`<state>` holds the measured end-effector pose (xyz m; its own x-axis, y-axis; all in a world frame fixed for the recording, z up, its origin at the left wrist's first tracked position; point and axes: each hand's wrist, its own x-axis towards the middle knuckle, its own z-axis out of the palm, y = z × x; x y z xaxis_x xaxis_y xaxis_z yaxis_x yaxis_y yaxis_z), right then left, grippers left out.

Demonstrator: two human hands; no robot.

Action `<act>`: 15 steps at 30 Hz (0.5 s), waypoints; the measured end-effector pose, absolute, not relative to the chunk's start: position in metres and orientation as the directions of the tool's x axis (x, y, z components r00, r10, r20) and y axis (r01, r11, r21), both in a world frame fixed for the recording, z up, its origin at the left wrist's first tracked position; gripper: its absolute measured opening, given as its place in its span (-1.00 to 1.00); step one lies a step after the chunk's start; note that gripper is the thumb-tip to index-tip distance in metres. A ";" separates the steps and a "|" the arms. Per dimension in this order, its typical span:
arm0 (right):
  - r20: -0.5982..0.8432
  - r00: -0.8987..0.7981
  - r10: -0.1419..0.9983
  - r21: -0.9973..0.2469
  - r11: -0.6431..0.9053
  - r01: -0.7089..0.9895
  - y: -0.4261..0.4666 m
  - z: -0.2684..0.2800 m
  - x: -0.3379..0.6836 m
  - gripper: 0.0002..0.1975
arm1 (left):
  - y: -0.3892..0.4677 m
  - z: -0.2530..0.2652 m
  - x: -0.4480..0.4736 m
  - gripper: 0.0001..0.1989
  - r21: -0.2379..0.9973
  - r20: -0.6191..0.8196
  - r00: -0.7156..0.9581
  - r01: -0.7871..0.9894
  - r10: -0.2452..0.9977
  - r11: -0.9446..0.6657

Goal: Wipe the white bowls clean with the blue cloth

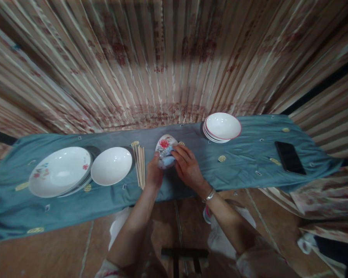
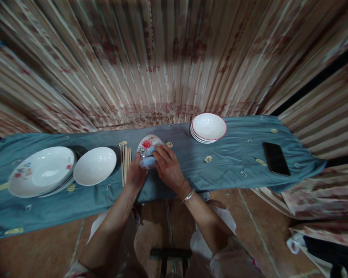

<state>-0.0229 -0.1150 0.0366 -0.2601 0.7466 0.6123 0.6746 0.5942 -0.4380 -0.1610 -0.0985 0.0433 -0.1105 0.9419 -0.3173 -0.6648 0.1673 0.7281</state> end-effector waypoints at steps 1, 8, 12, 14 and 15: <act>0.616 -0.240 0.750 -0.453 0.588 0.670 -0.113 0.037 -0.021 -0.61 | -0.099 0.045 -0.160 -0.79 0.738 -0.316 -0.120 -0.654 0.941 0.164; 0.544 0.010 0.839 -0.677 0.432 0.597 -0.097 0.027 -0.007 -0.63 | -0.104 0.049 -0.157 -0.77 0.745 -0.294 -0.102 -0.648 0.950 0.161; 0.470 0.099 0.877 -0.771 0.353 0.530 -0.091 0.018 -0.007 -0.64 | -0.101 0.047 -0.160 -0.76 0.719 -0.308 -0.111 -0.678 0.945 0.155; 0.446 0.111 0.888 -0.788 0.331 0.520 -0.091 0.014 -0.009 -0.70 | -0.099 0.048 -0.162 -0.74 0.699 -0.311 -0.116 -0.700 0.943 0.144; 0.436 0.116 0.892 -0.790 0.318 0.524 -0.091 0.013 -0.011 -0.73 | -0.098 0.049 -0.163 -0.73 0.690 -0.317 -0.120 -0.710 0.941 0.142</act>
<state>-0.0107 -0.0915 0.0133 0.1158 0.8924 0.4361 0.5236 0.3182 -0.7903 -0.1629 -0.0983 0.0486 -0.1202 0.9409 -0.3167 -0.7095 0.1417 0.6903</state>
